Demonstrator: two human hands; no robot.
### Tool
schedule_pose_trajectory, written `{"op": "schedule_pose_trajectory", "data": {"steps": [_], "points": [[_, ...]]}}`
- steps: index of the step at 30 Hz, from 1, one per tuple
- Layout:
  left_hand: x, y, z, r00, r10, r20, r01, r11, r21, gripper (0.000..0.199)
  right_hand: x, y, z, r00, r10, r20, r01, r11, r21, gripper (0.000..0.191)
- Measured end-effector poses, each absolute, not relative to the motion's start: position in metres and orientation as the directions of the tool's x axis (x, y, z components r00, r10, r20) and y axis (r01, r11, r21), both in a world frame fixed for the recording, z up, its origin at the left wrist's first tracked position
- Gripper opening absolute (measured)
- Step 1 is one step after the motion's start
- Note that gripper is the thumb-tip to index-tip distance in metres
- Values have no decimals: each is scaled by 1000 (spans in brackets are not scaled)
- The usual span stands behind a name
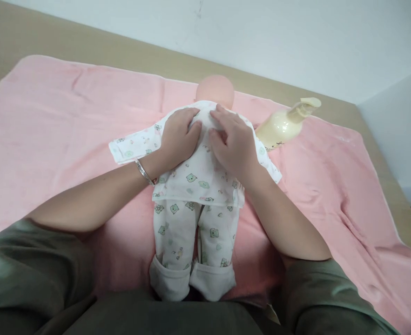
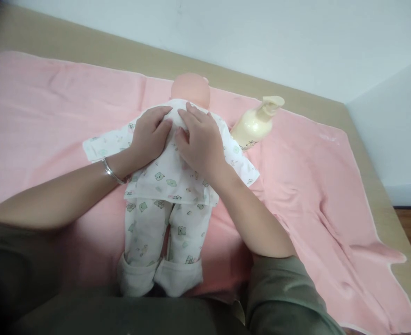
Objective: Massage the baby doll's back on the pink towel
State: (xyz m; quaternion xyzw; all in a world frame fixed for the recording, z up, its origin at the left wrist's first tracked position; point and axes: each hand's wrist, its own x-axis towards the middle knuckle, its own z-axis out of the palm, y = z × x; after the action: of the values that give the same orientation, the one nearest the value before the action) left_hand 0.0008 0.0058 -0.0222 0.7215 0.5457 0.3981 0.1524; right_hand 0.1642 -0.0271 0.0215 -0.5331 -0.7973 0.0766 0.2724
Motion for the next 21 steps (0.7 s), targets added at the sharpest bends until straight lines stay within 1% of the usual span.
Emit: {"op": "schedule_pose_trajectory", "data": {"steps": [2, 4, 8, 11, 14, 17, 18, 19, 21], "points": [[0, 5, -21, 92, 908, 409, 656, -364, 661, 37, 164, -32, 29, -225, 891, 395, 824, 391, -411, 53], [0, 5, -22, 93, 905, 415, 654, -370, 660, 37, 162, -35, 30, -203, 889, 410, 832, 378, -406, 55], [-1, 6, -24, 82, 900, 428, 665, -369, 649, 38, 156, -30, 17, -301, 908, 291, 836, 398, -378, 56], [-1, 6, -23, 93, 907, 411, 657, -365, 659, 37, 159, -27, 18, -351, 906, 237, 817, 420, -395, 54], [0, 4, -20, 103, 912, 397, 641, -366, 675, 36, 165, -31, 32, -314, 906, 282, 810, 411, -418, 55], [0, 3, -18, 93, 916, 390, 649, -353, 674, 37, 165, -35, 40, -222, 903, 368, 834, 371, -407, 61], [0, 3, -17, 93, 916, 390, 652, -352, 671, 37, 163, -35, 39, -212, 903, 373, 841, 363, -401, 63], [0, 3, -17, 94, 914, 394, 653, -355, 669, 37, 161, -35, 36, -222, 909, 353, 844, 360, -397, 64], [0, 3, -17, 105, 910, 401, 651, -368, 663, 37, 158, -33, 28, -273, 923, 271, 845, 365, -391, 64]]}}
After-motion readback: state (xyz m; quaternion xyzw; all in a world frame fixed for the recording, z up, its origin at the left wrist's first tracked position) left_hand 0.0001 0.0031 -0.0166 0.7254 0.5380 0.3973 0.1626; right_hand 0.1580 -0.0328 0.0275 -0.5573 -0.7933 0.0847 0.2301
